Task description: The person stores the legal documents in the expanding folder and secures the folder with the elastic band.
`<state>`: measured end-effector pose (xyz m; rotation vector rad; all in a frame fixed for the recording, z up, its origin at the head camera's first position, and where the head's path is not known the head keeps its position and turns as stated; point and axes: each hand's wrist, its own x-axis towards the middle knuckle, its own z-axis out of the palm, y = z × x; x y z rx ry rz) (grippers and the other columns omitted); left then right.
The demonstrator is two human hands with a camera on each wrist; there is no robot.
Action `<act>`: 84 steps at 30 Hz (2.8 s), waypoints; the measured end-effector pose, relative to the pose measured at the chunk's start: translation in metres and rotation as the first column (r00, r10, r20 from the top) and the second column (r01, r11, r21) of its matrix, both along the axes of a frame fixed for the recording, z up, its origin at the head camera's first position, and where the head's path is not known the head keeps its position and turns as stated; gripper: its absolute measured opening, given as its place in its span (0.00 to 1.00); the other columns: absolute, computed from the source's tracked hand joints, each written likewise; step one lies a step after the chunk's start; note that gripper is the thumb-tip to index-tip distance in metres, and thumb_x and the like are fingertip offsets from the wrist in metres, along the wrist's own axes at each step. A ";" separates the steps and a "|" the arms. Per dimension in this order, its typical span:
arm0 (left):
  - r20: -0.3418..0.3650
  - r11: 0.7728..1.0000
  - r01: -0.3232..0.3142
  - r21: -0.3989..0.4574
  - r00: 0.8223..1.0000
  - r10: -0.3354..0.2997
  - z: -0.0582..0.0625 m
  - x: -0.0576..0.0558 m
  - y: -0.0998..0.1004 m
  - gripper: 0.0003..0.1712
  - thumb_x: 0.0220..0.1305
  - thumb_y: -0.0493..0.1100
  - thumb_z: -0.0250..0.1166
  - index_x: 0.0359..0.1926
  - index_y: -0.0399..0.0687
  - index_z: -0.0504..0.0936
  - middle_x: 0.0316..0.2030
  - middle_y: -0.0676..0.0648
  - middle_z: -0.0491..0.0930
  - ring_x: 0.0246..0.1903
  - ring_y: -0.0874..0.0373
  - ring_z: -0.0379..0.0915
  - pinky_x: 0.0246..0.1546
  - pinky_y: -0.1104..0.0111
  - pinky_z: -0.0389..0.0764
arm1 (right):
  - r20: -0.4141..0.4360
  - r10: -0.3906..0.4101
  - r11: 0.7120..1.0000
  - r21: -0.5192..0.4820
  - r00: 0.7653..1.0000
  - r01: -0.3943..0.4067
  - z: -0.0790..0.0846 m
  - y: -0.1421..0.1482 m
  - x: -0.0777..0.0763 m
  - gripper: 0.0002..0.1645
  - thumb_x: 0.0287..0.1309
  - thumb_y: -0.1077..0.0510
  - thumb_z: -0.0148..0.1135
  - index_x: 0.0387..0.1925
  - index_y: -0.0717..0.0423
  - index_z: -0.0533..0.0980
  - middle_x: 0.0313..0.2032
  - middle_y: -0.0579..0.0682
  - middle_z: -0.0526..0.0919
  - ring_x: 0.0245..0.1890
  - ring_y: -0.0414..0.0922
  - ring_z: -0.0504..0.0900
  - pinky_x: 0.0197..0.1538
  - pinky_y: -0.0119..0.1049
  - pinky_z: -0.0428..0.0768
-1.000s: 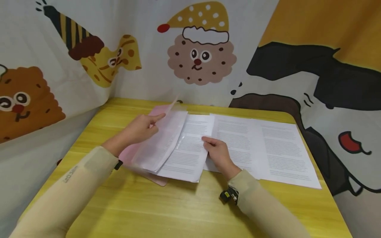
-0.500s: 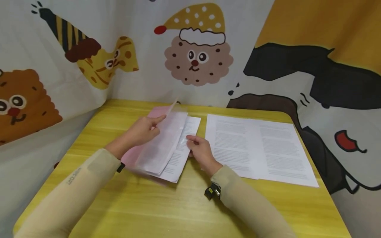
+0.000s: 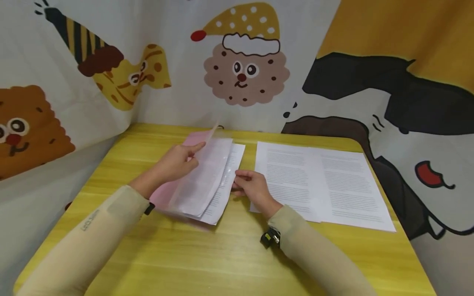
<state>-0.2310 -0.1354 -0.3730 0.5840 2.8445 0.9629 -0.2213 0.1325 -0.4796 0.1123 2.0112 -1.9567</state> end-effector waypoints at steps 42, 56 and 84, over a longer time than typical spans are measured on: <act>0.090 0.992 0.117 -0.047 0.990 -0.112 -0.032 0.004 0.020 0.34 0.74 0.35 0.49 0.79 0.39 0.66 0.78 0.36 0.65 0.18 0.63 0.42 0.21 0.71 0.59 | 0.175 -0.114 0.920 0.391 0.978 0.037 0.045 0.236 -0.031 0.49 0.81 0.39 0.47 0.85 0.65 0.47 0.84 0.67 0.51 0.79 0.62 0.66 0.74 0.48 0.77; 0.159 0.991 0.115 -0.072 0.982 -0.103 -0.040 0.005 0.034 0.34 0.75 0.35 0.52 0.80 0.39 0.64 0.80 0.38 0.63 0.17 0.62 0.50 0.21 0.71 0.66 | 0.249 -0.051 0.981 0.192 0.967 0.002 0.038 0.207 -0.047 0.49 0.81 0.42 0.53 0.85 0.64 0.45 0.63 0.51 0.78 0.48 0.36 0.84 0.54 0.31 0.85; 0.090 0.995 0.082 -0.050 0.993 -0.077 -0.019 0.003 0.018 0.34 0.74 0.36 0.50 0.80 0.41 0.66 0.68 0.34 0.80 0.17 0.64 0.44 0.18 0.73 0.57 | 0.132 -0.081 0.921 0.388 0.988 0.024 0.029 0.157 -0.047 0.53 0.76 0.53 0.60 0.87 0.58 0.40 0.77 0.68 0.65 0.67 0.58 0.77 0.65 0.48 0.81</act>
